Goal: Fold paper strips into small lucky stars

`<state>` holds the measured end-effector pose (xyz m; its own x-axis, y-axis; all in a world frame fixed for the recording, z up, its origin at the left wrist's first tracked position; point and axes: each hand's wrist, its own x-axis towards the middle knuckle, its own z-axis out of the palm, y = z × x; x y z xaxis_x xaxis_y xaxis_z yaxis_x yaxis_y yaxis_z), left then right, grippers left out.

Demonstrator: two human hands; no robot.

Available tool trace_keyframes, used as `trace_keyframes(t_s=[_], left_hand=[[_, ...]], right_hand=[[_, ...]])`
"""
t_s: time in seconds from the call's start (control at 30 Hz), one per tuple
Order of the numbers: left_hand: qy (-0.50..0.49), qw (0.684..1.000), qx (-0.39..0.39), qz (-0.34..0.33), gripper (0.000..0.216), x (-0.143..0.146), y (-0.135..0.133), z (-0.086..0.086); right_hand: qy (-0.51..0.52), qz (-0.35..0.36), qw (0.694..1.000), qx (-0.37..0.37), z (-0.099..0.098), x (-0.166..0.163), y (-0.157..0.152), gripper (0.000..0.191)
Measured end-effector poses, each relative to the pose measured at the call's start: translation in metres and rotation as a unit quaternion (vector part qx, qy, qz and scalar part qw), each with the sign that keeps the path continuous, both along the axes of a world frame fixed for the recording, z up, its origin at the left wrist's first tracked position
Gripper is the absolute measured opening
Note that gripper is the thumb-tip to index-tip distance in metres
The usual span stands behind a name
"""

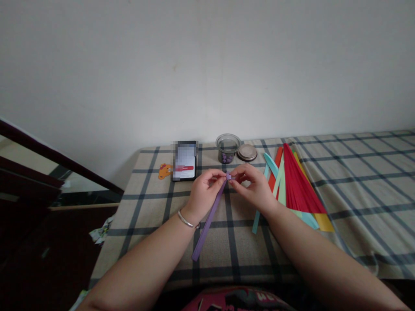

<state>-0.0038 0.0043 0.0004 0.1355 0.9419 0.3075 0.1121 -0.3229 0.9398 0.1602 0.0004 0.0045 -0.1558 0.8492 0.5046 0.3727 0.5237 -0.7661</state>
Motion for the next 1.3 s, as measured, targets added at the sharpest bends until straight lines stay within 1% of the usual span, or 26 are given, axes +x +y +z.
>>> trace_keyframes(t_s=[0.17, 0.33, 0.4, 0.43, 0.47, 0.57, 0.63, 0.73, 0.87, 0.97, 1.03, 1.13, 1.3], left_hand=[[0.038, 0.999, 0.013, 0.008, 0.012, -0.001, -0.001, 0.0], [0.046, 0.998, 0.033, 0.013, 0.011, -0.001, 0.002, -0.003], [0.091, 0.994, 0.054, 0.016, 0.013, -0.001, 0.003, -0.005], [0.146, 0.986, 0.077, 0.019, 0.014, -0.001, 0.003, -0.006], [0.214, 0.971, 0.104, 0.022, 0.016, -0.002, 0.003, -0.006], [0.373, 0.914, 0.157, 0.031, 0.017, -0.001, -0.001, -0.005], [0.44, 0.882, 0.164, 0.035, 0.024, -0.002, -0.004, -0.002], [0.497, 0.852, 0.159, 0.047, 0.031, -0.002, -0.008, 0.002], [0.536, 0.827, 0.156, 0.066, 0.023, -0.003, -0.011, 0.008], [0.549, 0.816, 0.164, 0.072, 0.017, -0.004, -0.011, 0.011], [0.555, 0.812, 0.166, 0.07, 0.014, -0.004, -0.011, 0.011], [0.557, 0.812, 0.16, 0.068, 0.012, -0.005, -0.011, 0.011], [0.541, 0.824, 0.148, 0.072, 0.011, -0.005, -0.011, 0.009]], right_hand=[[0.001, 0.006, 1.0, -0.017, -0.003, -0.001, 0.002, 0.007], [0.011, 0.001, 0.999, -0.041, -0.005, -0.001, 0.003, 0.008], [0.014, -0.001, 0.999, -0.048, -0.006, -0.001, 0.003, 0.007], [0.015, -0.002, 0.999, -0.05, -0.007, -0.001, 0.003, 0.007], [0.015, -0.003, 0.999, -0.051, -0.007, -0.002, 0.003, 0.008], [0.014, -0.01, 0.999, -0.05, -0.007, -0.002, 0.003, 0.009], [0.012, -0.024, 0.998, -0.051, -0.005, -0.003, 0.004, 0.009], [0.034, -0.062, 0.995, -0.064, 0.002, -0.002, 0.01, 0.011], [0.084, -0.099, 0.986, -0.104, 0.014, 0.0, 0.026, 0.019], [0.075, -0.098, 0.986, -0.113, 0.022, 0.002, 0.039, 0.023], [0.061, -0.114, 0.986, -0.102, 0.025, 0.003, 0.047, 0.023], [0.039, -0.134, 0.986, -0.092, 0.026, 0.002, 0.057, 0.022], [0.013, -0.143, 0.986, -0.091, 0.021, 0.001, 0.063, 0.022]])
